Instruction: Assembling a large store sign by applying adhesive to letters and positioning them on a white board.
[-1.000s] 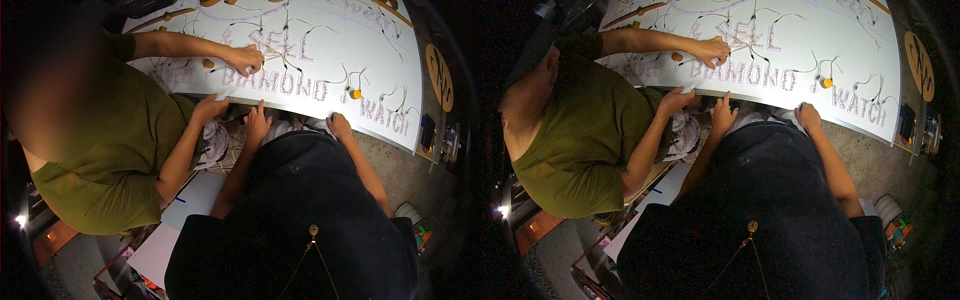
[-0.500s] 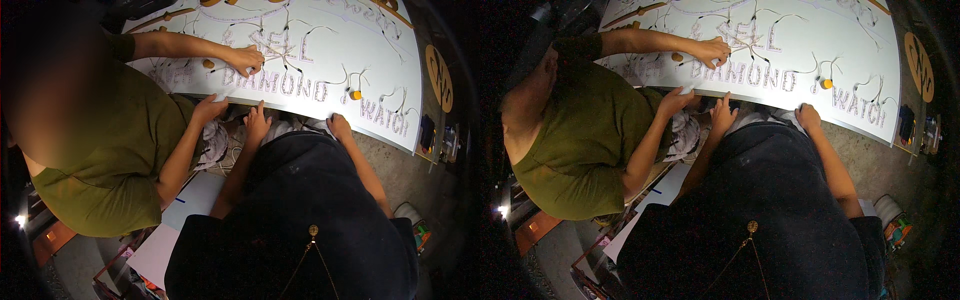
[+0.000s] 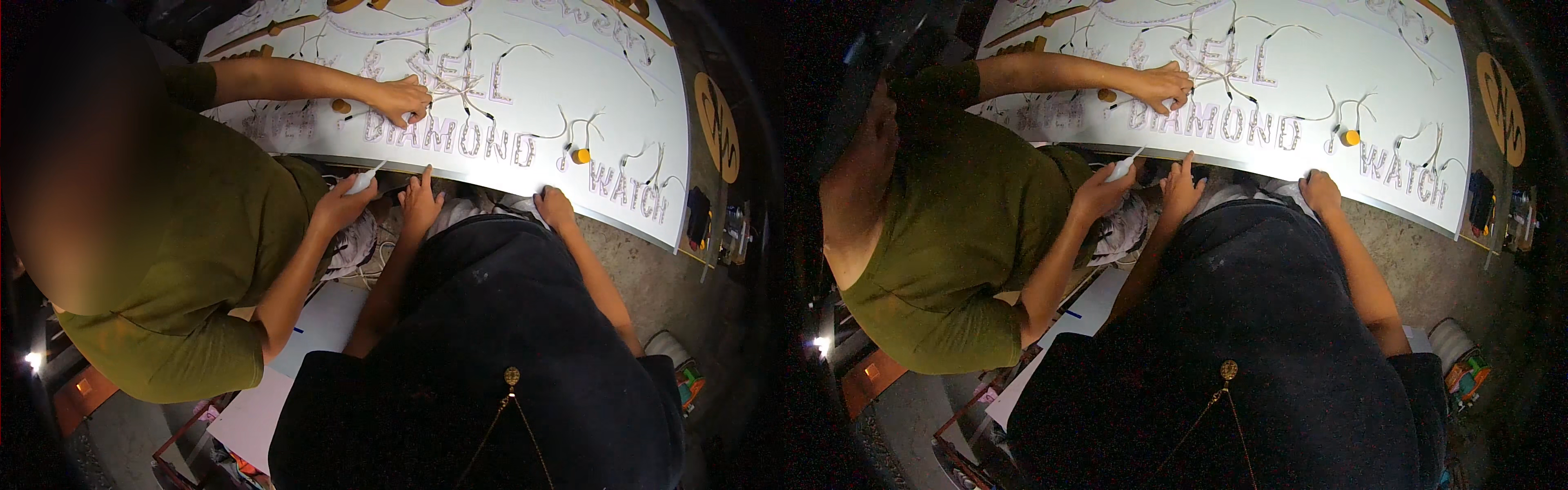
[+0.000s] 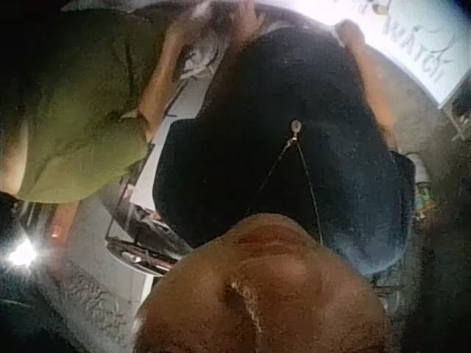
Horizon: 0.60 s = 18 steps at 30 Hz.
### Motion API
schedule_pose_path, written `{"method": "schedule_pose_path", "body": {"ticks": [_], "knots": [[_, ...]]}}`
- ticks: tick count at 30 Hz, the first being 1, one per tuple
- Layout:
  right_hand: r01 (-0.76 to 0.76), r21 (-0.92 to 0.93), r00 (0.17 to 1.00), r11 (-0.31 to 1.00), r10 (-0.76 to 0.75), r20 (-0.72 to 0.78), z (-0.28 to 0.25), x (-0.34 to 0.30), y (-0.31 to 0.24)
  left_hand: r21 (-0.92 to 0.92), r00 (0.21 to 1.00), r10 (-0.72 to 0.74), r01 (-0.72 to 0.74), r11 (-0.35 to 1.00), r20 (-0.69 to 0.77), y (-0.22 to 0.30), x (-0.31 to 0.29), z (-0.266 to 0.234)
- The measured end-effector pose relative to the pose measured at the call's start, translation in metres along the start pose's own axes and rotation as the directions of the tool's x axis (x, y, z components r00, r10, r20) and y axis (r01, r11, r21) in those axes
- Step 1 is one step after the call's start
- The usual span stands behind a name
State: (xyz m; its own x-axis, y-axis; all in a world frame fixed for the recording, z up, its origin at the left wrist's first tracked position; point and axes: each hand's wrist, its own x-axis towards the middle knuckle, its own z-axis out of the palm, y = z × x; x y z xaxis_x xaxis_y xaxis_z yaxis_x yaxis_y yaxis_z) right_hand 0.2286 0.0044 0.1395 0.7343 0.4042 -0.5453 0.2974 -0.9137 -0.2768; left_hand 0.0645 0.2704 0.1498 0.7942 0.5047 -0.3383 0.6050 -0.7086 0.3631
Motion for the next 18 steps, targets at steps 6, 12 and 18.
{"method": "schedule_pose_path", "body": {"ticks": [6,12,18], "knots": [[-0.006,0.005,1.000,1.000,0.006,0.012,0.0028,0.0013,0.0016,0.015,1.000,0.019,-0.019,1.000,0.020,-0.0028,0.0009,0.0008],[0.016,-0.004,1.000,1.000,-0.016,-0.004,0.0055,0.0037,0.0039,0.021,0.999,0.022,-0.023,1.000,0.027,-0.0031,0.0011,0.0009],[0.012,0.002,1.000,1.000,-0.012,0.005,0.0020,0.0020,0.0018,0.006,0.999,-0.014,0.014,1.000,0.043,0.0007,-0.0005,-0.0026]]}}
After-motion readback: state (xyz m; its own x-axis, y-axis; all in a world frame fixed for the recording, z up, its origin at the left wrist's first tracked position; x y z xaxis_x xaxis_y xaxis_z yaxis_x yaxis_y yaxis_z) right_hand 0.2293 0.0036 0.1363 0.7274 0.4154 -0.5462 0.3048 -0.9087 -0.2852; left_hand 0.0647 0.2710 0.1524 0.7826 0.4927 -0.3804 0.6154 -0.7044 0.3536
